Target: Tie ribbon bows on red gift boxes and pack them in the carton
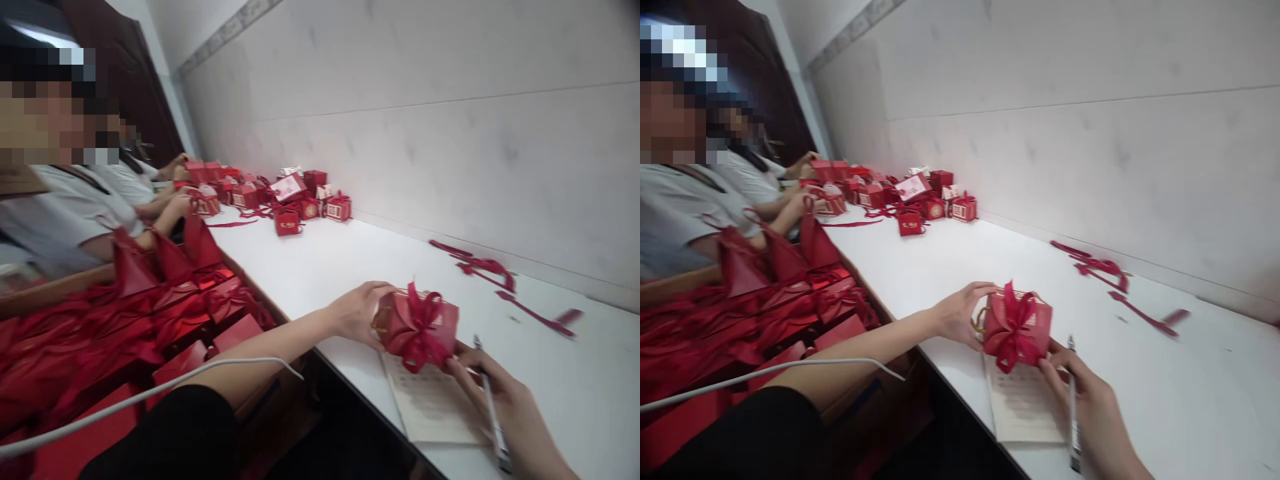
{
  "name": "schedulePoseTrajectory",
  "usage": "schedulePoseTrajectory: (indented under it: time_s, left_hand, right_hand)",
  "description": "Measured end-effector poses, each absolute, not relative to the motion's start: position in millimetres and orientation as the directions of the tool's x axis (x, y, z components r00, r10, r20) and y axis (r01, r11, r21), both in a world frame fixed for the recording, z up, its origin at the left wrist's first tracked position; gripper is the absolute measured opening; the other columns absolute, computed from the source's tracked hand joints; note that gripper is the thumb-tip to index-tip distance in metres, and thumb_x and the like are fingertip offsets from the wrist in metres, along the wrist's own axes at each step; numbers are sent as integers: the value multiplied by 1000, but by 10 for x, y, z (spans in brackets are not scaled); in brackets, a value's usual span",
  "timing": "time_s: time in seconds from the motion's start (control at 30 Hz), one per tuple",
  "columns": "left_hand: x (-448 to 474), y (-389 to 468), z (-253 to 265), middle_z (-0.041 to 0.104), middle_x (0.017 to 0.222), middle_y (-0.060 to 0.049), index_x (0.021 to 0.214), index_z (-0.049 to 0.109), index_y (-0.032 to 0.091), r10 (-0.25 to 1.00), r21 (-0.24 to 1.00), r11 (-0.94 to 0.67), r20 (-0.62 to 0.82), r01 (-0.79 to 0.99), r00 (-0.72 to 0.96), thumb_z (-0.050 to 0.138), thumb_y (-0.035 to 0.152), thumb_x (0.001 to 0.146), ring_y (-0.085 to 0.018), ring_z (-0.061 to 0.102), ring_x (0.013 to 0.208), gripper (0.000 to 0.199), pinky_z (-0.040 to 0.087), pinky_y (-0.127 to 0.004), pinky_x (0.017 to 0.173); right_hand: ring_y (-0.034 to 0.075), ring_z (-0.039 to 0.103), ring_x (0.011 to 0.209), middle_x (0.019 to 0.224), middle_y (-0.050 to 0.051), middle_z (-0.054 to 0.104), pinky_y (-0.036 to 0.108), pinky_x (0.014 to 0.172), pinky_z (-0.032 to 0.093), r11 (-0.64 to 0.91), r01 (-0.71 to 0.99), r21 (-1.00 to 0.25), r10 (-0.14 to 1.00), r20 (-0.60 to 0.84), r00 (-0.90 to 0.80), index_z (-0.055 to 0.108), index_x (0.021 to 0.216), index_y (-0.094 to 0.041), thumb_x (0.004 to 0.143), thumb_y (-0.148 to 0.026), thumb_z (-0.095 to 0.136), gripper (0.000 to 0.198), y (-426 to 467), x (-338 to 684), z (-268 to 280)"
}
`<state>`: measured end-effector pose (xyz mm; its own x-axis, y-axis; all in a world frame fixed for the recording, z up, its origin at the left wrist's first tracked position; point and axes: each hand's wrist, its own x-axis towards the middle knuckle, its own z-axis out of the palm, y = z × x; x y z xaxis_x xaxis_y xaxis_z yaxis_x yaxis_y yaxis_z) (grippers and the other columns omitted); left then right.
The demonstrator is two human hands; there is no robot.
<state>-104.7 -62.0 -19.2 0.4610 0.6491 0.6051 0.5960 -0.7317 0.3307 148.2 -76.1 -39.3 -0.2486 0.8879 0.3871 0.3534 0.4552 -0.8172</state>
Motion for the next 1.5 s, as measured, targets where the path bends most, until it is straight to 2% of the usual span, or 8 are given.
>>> schedulePoseTrajectory:
  time_s: [0.17,0.33,0.5,0.67,0.83,0.97,1.3,1.5]
  left_hand:
    - [-967,-659,-220,47,125,-14,127,28,17,684,404,-677,655,615,321,86,29,35,-33,46,122,110,42,-36,105]
    - [-994,-594,-253,42,121,-13,122,30,18,730,622,-640,675,450,105,86,35,42,-30,52,113,99,51,-43,94]
    - [-1046,-531,-229,39,125,-14,119,27,22,759,724,-603,650,335,-38,84,40,47,-32,47,118,94,48,-53,93]
    - [-1056,-563,-193,36,126,-13,119,26,23,743,705,-619,668,348,-32,81,39,54,-29,49,115,87,50,-51,91]
    - [-1074,-526,-242,35,123,-13,125,23,23,638,535,-689,768,488,59,82,41,52,-31,46,116,95,48,-53,93]
    - [-1064,-516,-254,36,124,-13,129,20,24,557,392,-752,808,530,193,81,41,53,-33,43,118,99,48,-53,92]
    - [-1129,-497,-322,30,123,-15,130,13,23,671,461,-639,725,615,154,80,56,48,-37,38,120,111,44,-58,93]
    - [-1154,-561,-201,40,114,-11,124,29,22,777,565,-580,600,587,191,63,56,72,-30,47,111,71,42,-54,96]
  right_hand:
    - [30,66,82,104,9,67,33,57,55,474,494,-729,880,411,-237,56,72,-26,71,-68,56,42,-645,1597,-493]
    - [25,66,67,110,11,64,32,50,52,542,601,-588,833,471,-291,56,87,-25,80,-58,46,35,-471,1730,-511]
    - [28,63,92,130,12,50,38,66,53,536,814,-223,798,450,-402,57,104,-22,81,-20,31,36,-163,2045,-624]
    - [32,56,108,118,16,57,44,76,53,473,874,-108,828,394,-399,58,118,-20,73,-11,35,51,67,2351,-679]
    - [32,63,90,103,13,65,48,72,52,335,880,-337,879,449,-163,48,126,-21,88,-37,34,44,-80,2167,-372]
    - [26,64,88,101,12,65,42,77,53,509,523,-683,856,465,-226,52,105,-20,90,-58,36,43,-353,1661,-43]
    - [19,64,72,99,7,60,35,61,59,382,106,-918,891,336,-303,40,78,-21,73,-67,61,50,-238,842,92]
    - [18,63,69,88,4,61,35,60,59,351,19,-936,925,343,-166,46,82,-20,74,-61,64,45,-255,893,-247]
